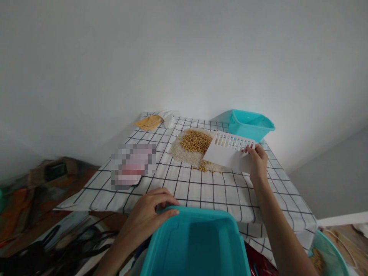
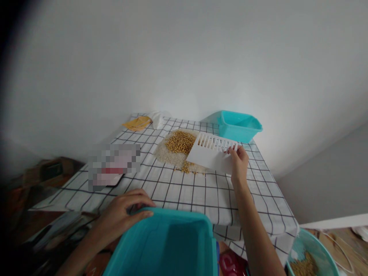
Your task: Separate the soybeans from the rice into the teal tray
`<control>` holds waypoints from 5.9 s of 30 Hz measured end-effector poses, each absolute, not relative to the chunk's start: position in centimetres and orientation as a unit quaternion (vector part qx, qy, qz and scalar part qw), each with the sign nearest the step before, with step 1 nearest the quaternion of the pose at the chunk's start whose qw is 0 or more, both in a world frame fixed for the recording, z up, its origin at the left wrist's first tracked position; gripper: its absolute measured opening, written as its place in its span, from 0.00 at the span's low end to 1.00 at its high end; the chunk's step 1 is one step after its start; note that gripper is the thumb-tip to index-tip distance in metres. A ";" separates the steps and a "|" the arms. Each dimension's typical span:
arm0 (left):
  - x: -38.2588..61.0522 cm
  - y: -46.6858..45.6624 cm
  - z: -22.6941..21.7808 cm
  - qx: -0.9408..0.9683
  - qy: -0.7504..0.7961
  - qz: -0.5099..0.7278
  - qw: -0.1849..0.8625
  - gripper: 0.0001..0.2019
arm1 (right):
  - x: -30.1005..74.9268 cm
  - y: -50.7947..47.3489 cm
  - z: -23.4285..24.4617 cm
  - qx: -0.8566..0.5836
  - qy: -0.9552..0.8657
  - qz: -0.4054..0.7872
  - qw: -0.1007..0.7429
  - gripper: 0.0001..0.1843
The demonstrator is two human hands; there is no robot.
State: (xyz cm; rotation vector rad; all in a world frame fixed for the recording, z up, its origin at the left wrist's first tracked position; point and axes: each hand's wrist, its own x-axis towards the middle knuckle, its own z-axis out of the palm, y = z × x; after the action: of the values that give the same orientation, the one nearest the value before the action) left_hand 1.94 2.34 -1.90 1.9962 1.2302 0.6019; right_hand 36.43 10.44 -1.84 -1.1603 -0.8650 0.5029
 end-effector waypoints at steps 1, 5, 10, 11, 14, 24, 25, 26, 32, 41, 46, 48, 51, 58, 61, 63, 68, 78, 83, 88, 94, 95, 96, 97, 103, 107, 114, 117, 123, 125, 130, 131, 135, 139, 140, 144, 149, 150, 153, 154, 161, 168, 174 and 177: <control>2.0 2.3 -1.9 0.772 0.475 0.232 0.353 0.04 | 36.4 10.4 -1.8 -0.525 -0.392 0.228 0.721 0.07; 2.0 2.3 -1.9 0.773 0.474 0.233 0.351 0.04 | 36.4 10.4 -1.8 -0.525 -0.393 0.226 0.721 0.07; 1.9 2.3 -2.1 0.773 0.472 0.236 0.353 0.04 | 36.4 10.4 -1.8 -0.525 -0.395 0.230 0.718 0.07; 1.9 2.4 -2.1 0.772 0.474 0.236 0.353 0.04 | 36.5 10.5 -1.8 -0.524 -0.392 0.228 0.721 0.07; 1.9 2.4 -2.1 0.772 0.475 0.232 0.353 0.04 | 36.7 10.5 -2.0 -0.521 -0.376 0.213 0.736 0.07; 2.1 2.4 -2.0 0.770 0.476 0.238 0.353 0.05 | 37.7 11.0 -2.8 -0.515 -0.342 0.158 0.770 0.09; 2.1 2.4 -2.0 0.770 0.477 0.238 0.351 0.05 | 37.8 11.1 -2.9 -0.517 -0.342 0.158 0.768 0.08; 2.1 2.4 -2.0 0.771 0.476 0.237 0.352 0.05 | 37.8 11.1 -2.9 -0.520 -0.343 0.159 0.766 0.08; 2.0 2.4 -2.0 0.772 0.474 0.231 0.353 0.04 | 37.3 10.9 -2.6 -0.530 -0.348 0.176 0.753 0.07; 1.9 2.4 -1.8 0.775 0.474 0.231 0.348 0.05 | 37.3 10.9 -2.6 -0.527 -0.357 0.192 0.747 0.08; 1.9 2.4 -1.8 0.777 0.472 0.229 0.348 0.04 | 37.3 10.9 -2.7 -0.524 -0.354 0.181 0.753 0.09; 1.9 2.4 -1.8 0.776 0.473 0.228 0.349 0.04 | 37.5 10.9 -2.7 -0.521 -0.345 0.167 0.763 0.09; 2.0 2.4 -1.7 0.777 0.472 0.230 0.347 0.04 | 37.9 11.0 -3.0 -0.520 -0.332 0.148 0.773 0.10; 2.0 2.3 -1.6 0.779 0.468 0.229 0.348 0.04 | 38.2 11.2 -3.3 -0.526 -0.324 0.124 0.777 0.09; 1.9 2.2 -1.5 0.779 0.469 0.227 0.348 0.04 | 38.0 11.1 -3.1 -0.525 -0.338 0.134 0.769 0.08; 1.9 2.2 -1.5 0.778 0.470 0.227 0.348 0.04 | 37.7 11.1 -2.9 -0.523 -0.349 0.142 0.765 0.08; 1.9 2.3 -1.7 0.778 0.471 0.231 0.346 0.04 | 37.6 11.1 -2.9 -0.518 -0.358 0.144 0.764 0.08; 1.9 2.2 -1.6 0.776 0.473 0.230 0.347 0.05 | 37.1 10.8 -2.5 -0.519 -0.362 0.164 0.757 0.08; 2.0 2.3 -1.7 0.774 0.475 0.235 0.347 0.05 | 36.8 10.7 -2.2 -0.519 -0.367 0.182 0.750 0.08; 2.0 2.4 -1.8 0.775 0.475 0.235 0.345 0.05 | 37.1 10.7 -2.4 -0.513 -0.362 0.168 0.760 0.08; 2.0 2.3 -1.9 0.777 0.472 0.236 0.344 0.04 | 37.8 11.0 -2.8 -0.505 -0.326 0.101 0.793 0.07; 2.0 2.3 -1.9 0.775 0.472 0.239 0.345 0.04 | 37.9 11.0 -2.9 -0.506 -0.324 0.096 0.793 0.06; 2.0 2.2 -1.8 0.774 0.472 0.240 0.346 0.04 | 37.9 11.0 -2.9 -0.509 -0.325 0.095 0.791 0.06; 2.0 2.2 -1.8 0.773 0.473 0.239 0.347 0.04 | 37.9 11.0 -2.9 -0.512 -0.327 0.095 0.788 0.06; 2.1 2.2 -1.5 0.774 0.475 0.235 0.347 0.04 | 37.4 10.8 -2.6 -0.516 -0.360 0.116 0.769 0.06; 2.0 2.2 -1.7 0.774 0.473 0.237 0.347 0.04 | 37.0 10.6 -2.4 -0.510 -0.375 0.120 0.765 0.05; 2.0 2.4 -2.2 0.772 0.471 0.242 0.351 0.04 | 36.9 10.7 -2.2 -0.491 -0.392 0.134 0.766 0.06; 1.9 2.4 -2.2 0.771 0.472 0.241 0.353 0.04 | 36.7 10.7 -2.1 -0.488 -0.398 0.140 0.765 0.06; 1.9 2.2 -1.9 0.777 0.472 0.231 0.345 0.04 | 36.5 10.4 -1.8 -0.483 -0.403 0.149 0.763 0.06; 1.9 2.2 -1.9 0.774 0.473 0.236 0.348 0.04 | 36.5 10.4 -1.8 -0.484 -0.398 0.143 0.766 0.06; 2.0 2.4 -2.1 0.774 0.469 0.243 0.348 0.04 | 36.9 10.6 -2.1 -0.489 -0.361 0.106 0.787 0.06; 2.0 2.4 -2.1 0.775 0.469 0.243 0.348 0.04 | 37.0 10.7 -2.2 -0.490 -0.353 0.098 0.791 0.06; 2.0 2.4 -2.2 0.776 0.466 0.238 0.352 0.04 | 37.5 10.9 -2.6 -0.499 -0.331 0.075 0.797 0.07; 1.9 2.3 -2.1 0.776 0.468 0.239 0.349 0.04 | 37.9 11.1 -3.0 -0.511 -0.328 0.068 0.792 0.07; 1.9 2.3 -2.1 0.777 0.468 0.239 0.348 0.04 | 38.0 11.2 -3.1 -0.514 -0.329 0.069 0.789 0.07; 2.0 2.3 -2.1 0.778 0.467 0.239 0.347 0.04 | 38.0 11.2 -3.1 -0.521 -0.343 0.086 0.777 0.07; 2.0 2.4 -2.0 0.775 0.472 0.236 0.348 0.04 | 37.5 10.9 -2.8 -0.516 -0.368 0.108 0.766 0.07; 2.0 2.4 -2.0 0.775 0.471 0.236 0.349 0.04 | 37.3 10.9 -2.7 -0.513 -0.373 0.112 0.765 0.07; 1.9 2.3 -2.1 0.774 0.470 0.239 0.350 0.04 | 36.9 10.8 -2.4 -0.503 -0.386 0.122 0.764 0.07; 1.9 2.3 -2.0 0.775 0.469 0.239 0.350 0.04 | 36.8 10.7 -2.3 -0.500 -0.389 0.124 0.764 0.07; 2.0 2.2 -1.8 0.776 0.468 0.242 0.347 0.04 | 36.4 10.5 -1.9 -0.491 -0.398 0.133 0.763 0.06; 1.9 2.1 -1.9 0.775 0.472 0.241 0.345 0.05 | 36.8 10.6 -2.1 -0.498 -0.374 0.109 0.775 0.07; 2.0 2.1 -2.0 0.776 0.470 0.237 0.347 0.04 | 36.6 10.6 -2.1 -0.501 -0.390 0.142 0.759 0.08; 2.0 2.2 -1.9 0.775 0.471 0.238 0.348 0.04 | 36.4 10.5 -2.0 -0.500 -0.393 0.149 0.757 0.08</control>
State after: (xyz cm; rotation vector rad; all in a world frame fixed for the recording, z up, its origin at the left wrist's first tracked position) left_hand 1.97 2.19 -1.92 2.0104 1.2204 0.6167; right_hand 36.38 10.53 -2.02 -1.0897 -0.8567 0.3244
